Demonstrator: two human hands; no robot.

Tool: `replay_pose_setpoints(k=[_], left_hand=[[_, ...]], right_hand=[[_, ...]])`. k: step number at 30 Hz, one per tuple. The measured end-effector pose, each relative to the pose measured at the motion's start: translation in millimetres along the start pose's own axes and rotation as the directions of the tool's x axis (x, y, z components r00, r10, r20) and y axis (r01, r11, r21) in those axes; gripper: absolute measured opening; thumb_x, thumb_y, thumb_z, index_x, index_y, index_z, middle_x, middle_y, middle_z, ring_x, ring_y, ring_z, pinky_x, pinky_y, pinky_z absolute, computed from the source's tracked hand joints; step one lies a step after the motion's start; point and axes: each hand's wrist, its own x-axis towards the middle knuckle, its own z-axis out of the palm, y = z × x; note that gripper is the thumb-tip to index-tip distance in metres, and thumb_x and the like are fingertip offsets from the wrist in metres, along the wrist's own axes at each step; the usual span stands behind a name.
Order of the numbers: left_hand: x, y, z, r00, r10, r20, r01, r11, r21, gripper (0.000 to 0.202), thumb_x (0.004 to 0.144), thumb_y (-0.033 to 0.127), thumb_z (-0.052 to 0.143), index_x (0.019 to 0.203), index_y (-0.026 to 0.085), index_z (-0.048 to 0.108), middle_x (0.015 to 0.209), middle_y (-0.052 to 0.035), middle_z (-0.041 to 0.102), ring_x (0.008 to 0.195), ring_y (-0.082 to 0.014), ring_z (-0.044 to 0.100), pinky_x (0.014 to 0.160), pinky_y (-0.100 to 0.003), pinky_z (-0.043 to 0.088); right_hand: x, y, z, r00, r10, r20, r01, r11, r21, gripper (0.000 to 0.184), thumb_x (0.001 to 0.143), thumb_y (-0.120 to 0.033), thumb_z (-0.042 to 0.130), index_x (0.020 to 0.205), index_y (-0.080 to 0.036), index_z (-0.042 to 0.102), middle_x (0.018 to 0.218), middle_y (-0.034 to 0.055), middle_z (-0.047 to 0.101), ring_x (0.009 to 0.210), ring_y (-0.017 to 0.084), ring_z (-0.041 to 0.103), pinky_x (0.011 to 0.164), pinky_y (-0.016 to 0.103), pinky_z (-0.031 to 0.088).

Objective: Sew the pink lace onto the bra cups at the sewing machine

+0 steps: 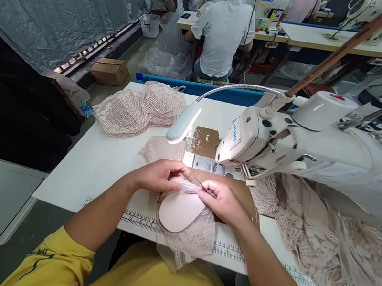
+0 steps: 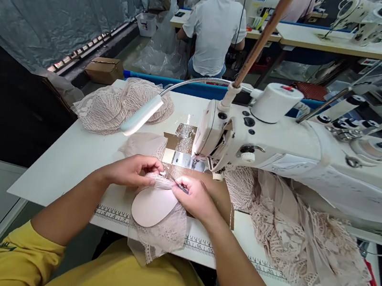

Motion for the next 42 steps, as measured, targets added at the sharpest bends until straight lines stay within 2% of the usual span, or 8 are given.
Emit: replay_pose_setpoints(k=[5, 8, 11, 16, 20, 26, 35, 42], left_hand=[[-27, 10, -9.4, 0.964, -0.107, -0.242, 0.133, 0.987, 0.091, 0.027, 0.079, 0.037, 0.063, 0.098, 0.017, 0.064, 0.091, -0.0045, 0.063, 0.084, -0.0166, 0.057, 0.074, -0.026, 0.045], [-37, 1, -7.9, 0.95, -0.303, -0.082, 0.292, 0.949, -0.122, 0.038, 0.074, 0.044, 0.069, 0.1, 0.016, 0.066, 0.089, -0.0053, 0.067, 0.081, -0.0169, 0.06, 0.074, -0.027, 0.046], [-37, -14, 5.7, 0.932, -0.351, 0.093, 0.349, 0.796, -0.494, 0.056, 0.068, 0.041, 0.076, 0.116, 0.017, 0.062, 0.106, -0.0082, 0.065, 0.083, -0.0152, 0.061, 0.076, -0.028, 0.046], [-23, -24, 31.8, 0.948, -0.305, 0.09, 0.265, 0.603, -0.753, 0.044, 0.061, 0.033, 0.083, 0.096, 0.012, 0.067, 0.076, -0.0029, 0.064, 0.06, -0.0071, 0.054, 0.058, -0.019, 0.04], [-16, -18, 33.0, 0.956, -0.292, 0.006, 0.201, 0.642, -0.74, 0.033, 0.059, 0.03, 0.084, 0.073, 0.011, 0.061, 0.067, -0.0008, 0.06, 0.058, -0.008, 0.053, 0.056, -0.02, 0.039], [-12, -11, 34.2, 0.967, -0.233, -0.102, 0.099, 0.714, -0.693, 0.033, 0.061, 0.03, 0.082, 0.076, 0.011, 0.06, 0.067, 0.0025, 0.054, 0.062, -0.0071, 0.049, 0.061, -0.019, 0.038], [-13, -11, 35.6, 0.967, -0.216, -0.133, 0.097, 0.797, -0.596, 0.032, 0.072, 0.039, 0.074, 0.071, 0.011, 0.059, 0.06, 0.0037, 0.046, 0.057, -0.0065, 0.04, 0.055, -0.02, 0.03], [-16, -17, 33.1, 0.948, -0.277, -0.155, 0.124, 0.774, -0.62, 0.033, 0.07, 0.041, 0.076, 0.073, 0.012, 0.059, 0.064, 0.0025, 0.053, 0.06, -0.0084, 0.047, 0.058, -0.021, 0.036]], right_hand=[[-6, -1, -5, 0.998, 0.004, 0.06, -0.016, 0.982, 0.19, 0.013, 0.077, -0.03, 0.055, 0.073, -0.017, 0.055, 0.067, -0.0021, 0.046, 0.062, 0.012, 0.04, 0.056, 0.024, 0.031], [-10, 3, -6, 0.994, -0.061, 0.093, 0.032, 0.956, 0.291, 0.014, 0.079, -0.03, 0.056, 0.073, -0.018, 0.053, 0.069, -0.0023, 0.043, 0.063, 0.011, 0.037, 0.058, 0.025, 0.03], [-11, 8, -6, 0.987, -0.117, 0.114, 0.071, 0.935, 0.347, 0.015, 0.079, -0.031, 0.057, 0.072, -0.019, 0.051, 0.067, -0.0033, 0.039, 0.06, 0.011, 0.033, 0.056, 0.025, 0.028], [-10, 7, -7, 0.966, -0.121, 0.228, 0.042, 0.944, 0.326, 0.018, 0.077, -0.034, 0.06, 0.072, -0.019, 0.05, 0.07, -0.002, 0.044, 0.064, 0.012, 0.036, 0.058, 0.025, 0.03], [-9, 4, -7, 0.953, -0.09, 0.289, 0.034, 0.98, 0.194, 0.023, 0.078, -0.039, 0.061, 0.072, -0.018, 0.054, 0.067, -0.0024, 0.045, 0.062, 0.011, 0.038, 0.056, 0.025, 0.03], [-6, 11, -3, 0.991, -0.092, 0.094, 0.077, 0.985, 0.152, 0.025, 0.08, -0.042, 0.061, 0.089, -0.019, 0.06, 0.081, 0.0017, 0.057, 0.072, 0.015, 0.052, 0.065, 0.026, 0.042], [-4, 10, -9, 0.98, -0.102, -0.17, 0.078, 0.987, -0.14, 0.031, 0.086, -0.041, 0.05, 0.065, -0.02, 0.053, 0.065, -0.0011, 0.055, 0.063, 0.014, 0.05, 0.061, 0.027, 0.039], [0, 19, -9, 0.962, -0.122, -0.245, 0.067, 0.973, -0.222, 0.026, 0.086, -0.042, 0.051, 0.074, -0.02, 0.056, 0.073, 0.0002, 0.06, 0.071, 0.017, 0.055, 0.066, 0.029, 0.042]])
